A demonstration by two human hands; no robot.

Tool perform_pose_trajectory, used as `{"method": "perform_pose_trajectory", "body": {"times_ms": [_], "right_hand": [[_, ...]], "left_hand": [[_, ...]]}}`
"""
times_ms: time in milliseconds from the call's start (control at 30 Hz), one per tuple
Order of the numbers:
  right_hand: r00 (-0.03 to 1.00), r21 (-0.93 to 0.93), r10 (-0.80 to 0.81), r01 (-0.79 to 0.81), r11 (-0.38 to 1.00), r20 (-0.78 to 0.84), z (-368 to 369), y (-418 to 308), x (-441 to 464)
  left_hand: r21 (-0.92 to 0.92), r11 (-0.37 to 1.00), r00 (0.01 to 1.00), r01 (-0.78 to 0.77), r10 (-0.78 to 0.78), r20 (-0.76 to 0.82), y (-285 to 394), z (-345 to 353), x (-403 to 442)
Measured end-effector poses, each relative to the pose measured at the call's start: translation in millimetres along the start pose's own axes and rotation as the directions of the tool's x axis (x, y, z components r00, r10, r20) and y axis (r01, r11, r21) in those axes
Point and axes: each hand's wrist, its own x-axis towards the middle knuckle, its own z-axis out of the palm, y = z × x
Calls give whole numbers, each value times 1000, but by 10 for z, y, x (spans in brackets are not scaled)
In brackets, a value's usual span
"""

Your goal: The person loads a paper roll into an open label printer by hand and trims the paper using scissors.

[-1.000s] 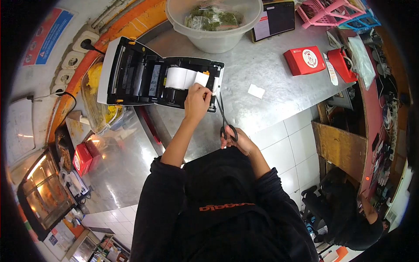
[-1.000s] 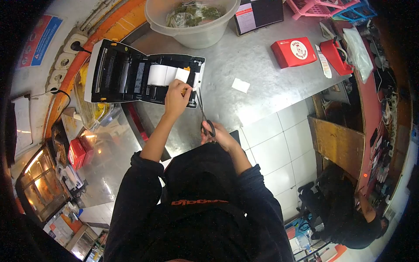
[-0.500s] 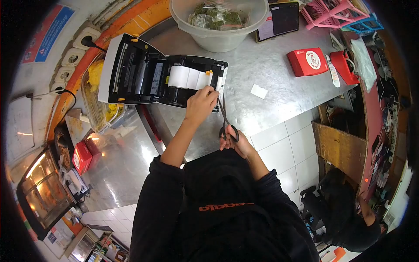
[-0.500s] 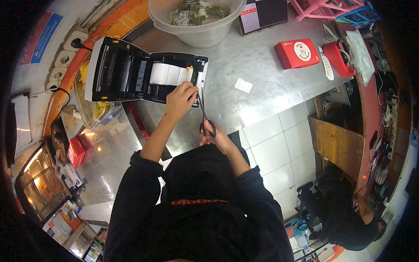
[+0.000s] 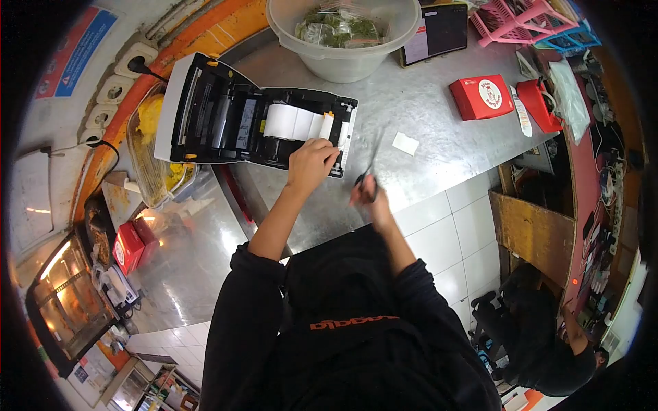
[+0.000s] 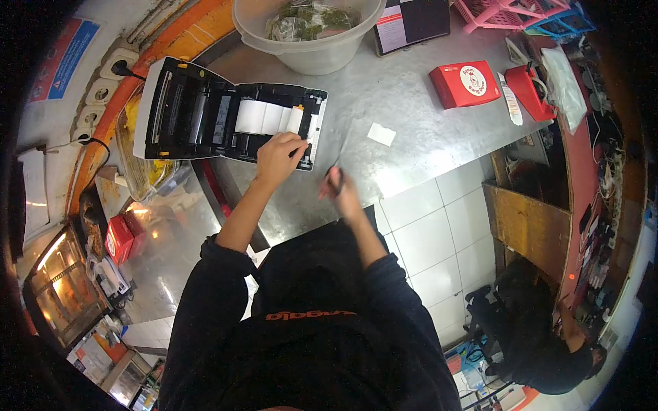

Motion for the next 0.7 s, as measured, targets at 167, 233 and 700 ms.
{"method": "perform_pose_trajectory", "body": {"times_ms": [167,233,700], "right_hand": [[983,-26,-177,178,984,38,-88,-399,-193],[998,-88,-61,62,994,14,-121,-248,-256],[982,-298,0,-57,953,-188,-145,207,82]], "left_hand": [[27,998,998,-59,60,-18,8,30,18],[37,994,994,-107,107,0,43,12,56],[317,792,802,-522,330,497,172,-89,405]]}}
